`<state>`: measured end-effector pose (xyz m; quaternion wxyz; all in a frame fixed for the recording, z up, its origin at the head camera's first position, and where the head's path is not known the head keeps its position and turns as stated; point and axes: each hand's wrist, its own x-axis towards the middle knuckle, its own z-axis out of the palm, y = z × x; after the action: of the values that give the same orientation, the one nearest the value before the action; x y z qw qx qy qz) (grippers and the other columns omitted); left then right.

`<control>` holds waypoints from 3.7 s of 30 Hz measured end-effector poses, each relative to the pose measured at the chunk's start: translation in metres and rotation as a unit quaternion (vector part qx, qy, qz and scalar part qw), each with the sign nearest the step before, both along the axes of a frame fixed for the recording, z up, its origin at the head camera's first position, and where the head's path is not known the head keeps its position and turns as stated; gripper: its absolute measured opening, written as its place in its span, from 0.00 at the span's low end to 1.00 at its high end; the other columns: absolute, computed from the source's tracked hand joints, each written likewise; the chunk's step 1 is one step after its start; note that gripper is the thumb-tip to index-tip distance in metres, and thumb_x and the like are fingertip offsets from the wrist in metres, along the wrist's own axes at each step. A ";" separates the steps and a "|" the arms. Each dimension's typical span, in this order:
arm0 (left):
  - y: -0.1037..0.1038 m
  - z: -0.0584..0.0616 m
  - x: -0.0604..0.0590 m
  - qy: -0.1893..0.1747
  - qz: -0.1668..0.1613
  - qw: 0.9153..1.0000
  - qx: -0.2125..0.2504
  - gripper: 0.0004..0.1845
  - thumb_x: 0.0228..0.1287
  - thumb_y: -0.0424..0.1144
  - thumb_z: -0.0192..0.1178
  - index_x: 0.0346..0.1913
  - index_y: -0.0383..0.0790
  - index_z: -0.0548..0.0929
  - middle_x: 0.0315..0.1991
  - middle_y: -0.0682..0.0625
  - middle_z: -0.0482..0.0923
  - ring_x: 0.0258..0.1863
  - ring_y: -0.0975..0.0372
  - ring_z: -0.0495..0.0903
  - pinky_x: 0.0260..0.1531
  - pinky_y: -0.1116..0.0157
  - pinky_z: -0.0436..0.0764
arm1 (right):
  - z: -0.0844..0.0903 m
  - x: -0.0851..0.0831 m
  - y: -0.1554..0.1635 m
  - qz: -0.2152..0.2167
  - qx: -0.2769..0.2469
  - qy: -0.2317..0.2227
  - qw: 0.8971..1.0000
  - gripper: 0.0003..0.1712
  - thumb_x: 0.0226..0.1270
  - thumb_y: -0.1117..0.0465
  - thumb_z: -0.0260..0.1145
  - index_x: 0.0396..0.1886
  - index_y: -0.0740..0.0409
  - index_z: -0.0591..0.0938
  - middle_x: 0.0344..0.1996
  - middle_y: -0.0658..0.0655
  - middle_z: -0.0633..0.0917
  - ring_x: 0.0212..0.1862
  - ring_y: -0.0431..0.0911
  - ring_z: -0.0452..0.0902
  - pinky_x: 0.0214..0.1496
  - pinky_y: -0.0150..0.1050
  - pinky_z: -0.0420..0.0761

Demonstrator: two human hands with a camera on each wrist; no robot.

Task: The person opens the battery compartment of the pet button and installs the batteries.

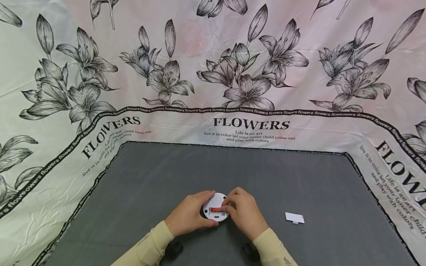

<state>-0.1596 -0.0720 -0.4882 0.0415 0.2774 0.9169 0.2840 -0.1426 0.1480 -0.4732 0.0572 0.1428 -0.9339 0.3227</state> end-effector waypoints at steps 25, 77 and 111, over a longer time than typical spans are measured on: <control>0.004 0.002 0.002 -0.001 -0.003 1.000 0.000 0.48 0.58 0.54 0.83 0.78 0.37 0.75 0.73 0.47 0.80 0.67 0.58 0.84 0.66 0.58 0.84 | 0.007 0.002 0.000 -0.027 -0.013 -0.057 0.998 0.17 0.64 0.67 0.81 0.31 0.42 0.83 0.36 0.44 0.83 0.40 0.39 0.80 0.45 0.38 0.84; 0.006 -0.001 0.003 -0.056 0.019 0.998 0.004 0.50 0.58 0.57 0.81 0.80 0.43 0.73 0.77 0.49 0.76 0.76 0.55 0.76 0.75 0.50 0.76 | -0.014 0.047 0.091 0.006 0.068 0.005 0.998 0.16 0.58 0.62 0.84 0.31 0.33 0.88 0.33 0.32 0.83 0.38 0.31 0.78 0.42 0.36 0.82; 0.004 -0.004 0.001 -0.028 0.008 1.000 0.001 0.50 0.58 0.56 0.82 0.80 0.42 0.73 0.75 0.51 0.78 0.70 0.59 0.80 0.71 0.57 0.80 | -0.012 0.016 0.053 0.104 0.081 0.099 0.986 0.20 0.62 0.75 0.78 0.36 0.40 0.94 0.37 0.38 0.84 0.42 0.34 0.79 0.44 0.37 0.85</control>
<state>-0.1584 -0.0682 -0.4920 0.0643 0.2621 0.9173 0.2927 -0.1263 0.2010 -0.4856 0.1034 0.2741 -0.9270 0.2341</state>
